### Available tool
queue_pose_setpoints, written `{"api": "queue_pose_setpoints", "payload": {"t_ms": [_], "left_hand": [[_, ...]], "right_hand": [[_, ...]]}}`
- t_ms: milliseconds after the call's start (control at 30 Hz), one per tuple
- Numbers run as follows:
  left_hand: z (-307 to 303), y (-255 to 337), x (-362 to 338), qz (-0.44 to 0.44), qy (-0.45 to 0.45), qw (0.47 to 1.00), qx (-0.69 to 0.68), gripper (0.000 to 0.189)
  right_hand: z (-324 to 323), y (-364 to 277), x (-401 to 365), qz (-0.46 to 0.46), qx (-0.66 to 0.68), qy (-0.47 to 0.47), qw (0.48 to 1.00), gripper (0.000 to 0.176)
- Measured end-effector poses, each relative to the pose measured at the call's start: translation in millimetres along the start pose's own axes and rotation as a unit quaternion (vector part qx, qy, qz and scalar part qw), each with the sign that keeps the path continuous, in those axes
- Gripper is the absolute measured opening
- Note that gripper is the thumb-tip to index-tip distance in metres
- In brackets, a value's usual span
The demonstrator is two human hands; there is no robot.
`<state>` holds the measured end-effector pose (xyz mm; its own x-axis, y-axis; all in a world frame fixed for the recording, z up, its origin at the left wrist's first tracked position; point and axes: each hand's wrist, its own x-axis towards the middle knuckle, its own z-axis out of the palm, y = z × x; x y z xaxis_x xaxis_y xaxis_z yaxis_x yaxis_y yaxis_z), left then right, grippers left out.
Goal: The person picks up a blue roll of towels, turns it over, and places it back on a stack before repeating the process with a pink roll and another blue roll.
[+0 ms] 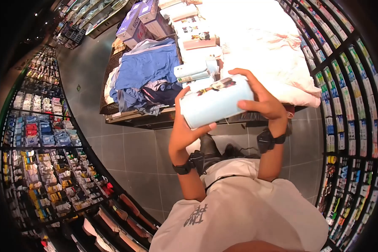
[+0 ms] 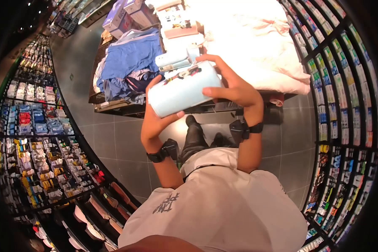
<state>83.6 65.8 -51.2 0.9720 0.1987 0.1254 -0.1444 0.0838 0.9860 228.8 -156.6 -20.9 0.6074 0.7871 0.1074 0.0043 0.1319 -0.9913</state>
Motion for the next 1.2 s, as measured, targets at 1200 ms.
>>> {"api": "queue_pose_setpoints", "payload": {"t_ms": [1200], "left_hand": [[-161.1,-171.0,240.5,-0.373,0.063,0.884,0.275,0.128]], "right_hand": [[-18.5,181.7,229.0,0.389,-0.091,0.191,0.897,0.082]]}}
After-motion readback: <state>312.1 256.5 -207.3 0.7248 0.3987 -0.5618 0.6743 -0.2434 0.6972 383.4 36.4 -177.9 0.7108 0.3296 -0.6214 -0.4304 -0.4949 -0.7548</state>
